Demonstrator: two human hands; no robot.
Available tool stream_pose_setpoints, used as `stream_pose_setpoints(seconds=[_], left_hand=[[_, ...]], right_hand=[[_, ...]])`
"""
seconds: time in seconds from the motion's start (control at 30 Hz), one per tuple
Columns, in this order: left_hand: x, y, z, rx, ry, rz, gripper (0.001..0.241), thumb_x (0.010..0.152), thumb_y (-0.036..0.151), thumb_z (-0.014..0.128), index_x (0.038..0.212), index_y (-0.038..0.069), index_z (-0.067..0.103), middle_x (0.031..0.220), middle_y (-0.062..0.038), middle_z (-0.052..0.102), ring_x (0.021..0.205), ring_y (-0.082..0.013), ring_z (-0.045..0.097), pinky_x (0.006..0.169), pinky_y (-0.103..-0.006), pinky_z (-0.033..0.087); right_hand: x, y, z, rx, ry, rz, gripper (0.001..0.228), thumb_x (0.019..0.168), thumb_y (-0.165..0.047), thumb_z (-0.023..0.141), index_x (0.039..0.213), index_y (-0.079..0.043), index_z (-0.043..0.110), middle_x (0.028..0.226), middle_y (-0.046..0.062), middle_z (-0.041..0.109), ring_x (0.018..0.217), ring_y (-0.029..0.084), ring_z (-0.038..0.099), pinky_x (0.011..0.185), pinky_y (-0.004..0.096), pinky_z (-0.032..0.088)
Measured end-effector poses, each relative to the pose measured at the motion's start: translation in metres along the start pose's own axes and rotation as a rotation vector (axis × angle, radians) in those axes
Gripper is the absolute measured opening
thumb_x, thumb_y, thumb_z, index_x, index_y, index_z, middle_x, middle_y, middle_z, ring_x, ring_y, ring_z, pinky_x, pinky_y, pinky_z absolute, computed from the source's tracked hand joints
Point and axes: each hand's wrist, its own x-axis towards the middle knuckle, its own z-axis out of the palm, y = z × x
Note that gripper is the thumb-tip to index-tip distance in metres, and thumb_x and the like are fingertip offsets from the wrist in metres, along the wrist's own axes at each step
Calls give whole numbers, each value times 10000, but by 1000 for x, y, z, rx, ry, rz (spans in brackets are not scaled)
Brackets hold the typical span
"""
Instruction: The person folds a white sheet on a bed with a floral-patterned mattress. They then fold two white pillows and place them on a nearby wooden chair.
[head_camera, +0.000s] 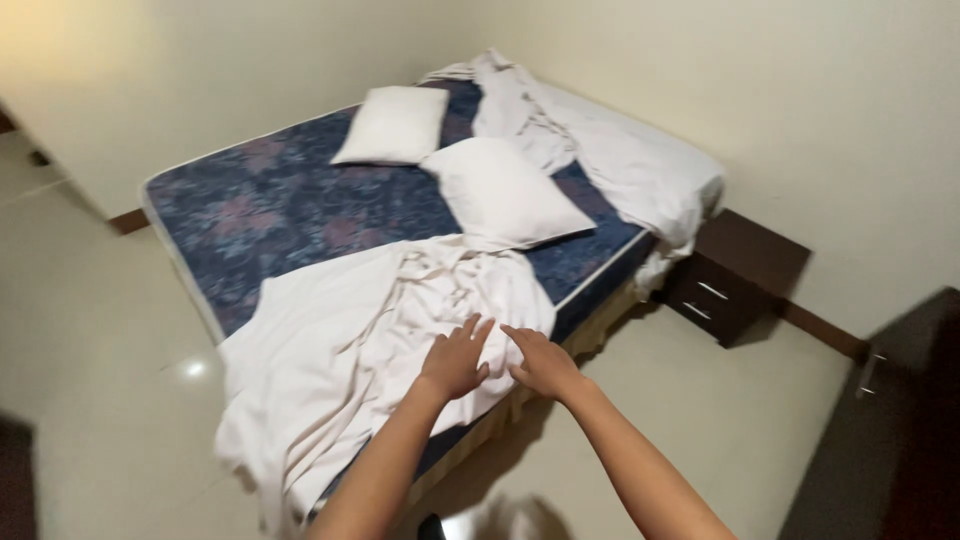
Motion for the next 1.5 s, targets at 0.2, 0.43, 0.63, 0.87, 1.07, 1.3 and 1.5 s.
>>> stream_pose_setpoints(seconds=[0.2,0.43,0.63,0.87,1.07,1.3,1.5], left_hand=[[82,18,-8,27,-34,153,898,827,337,755,1565,129,288,1602,-180,342,1284,-358,549,952,-553,490],[168,-19,-48,53,56,216,884,823,333,752,1562,122,316,1592,-191,369,1258,-359,570,944,-565,491],[197,-73,-32,10,113,188,874,823,346,751,1555,109,338,1563,-178,408,1231,-349,590,985,-561,482],[173,-163,32,-90,-64,1,857,832,328,741,1558,125,334,1598,-173,359,1323,-334,519,1025,-530,444],[153,-235,77,-37,-84,-186,819,890,374,725,1554,127,315,1600,-164,322,1390,-347,432,1045,-587,375],[159,-252,44,-52,-30,-522,849,847,357,721,1569,152,323,1619,-144,339,1342,-330,485,1066,-546,401],[171,-207,155,-54,27,-784,772,882,318,670,1563,139,353,1613,-138,362,1412,-318,412,1114,-597,307]], right_hand=[[20,41,-40,-29,149,47,729,869,-258,703,1528,-133,417,1418,184,566,1317,371,512,1093,458,433],[95,58,-85,-115,237,44,740,893,-304,706,1527,-87,392,1450,219,528,1344,385,493,1105,462,422],[157,69,-54,-88,187,66,754,889,-306,687,1536,-89,366,1495,204,496,1366,393,466,1115,478,401],[202,81,39,-24,-66,235,758,903,-302,673,1567,-191,326,1487,173,492,1374,359,459,1111,468,411],[243,90,93,16,-262,228,821,869,-256,677,1589,-211,288,1507,166,472,1374,350,471,1109,462,433],[314,116,86,45,-235,-33,811,887,-298,689,1584,-202,286,1518,192,457,1387,387,449,1092,478,429],[309,210,119,-46,-418,-292,848,860,-342,747,1565,-156,314,1554,266,364,1420,438,374,1126,488,376]])
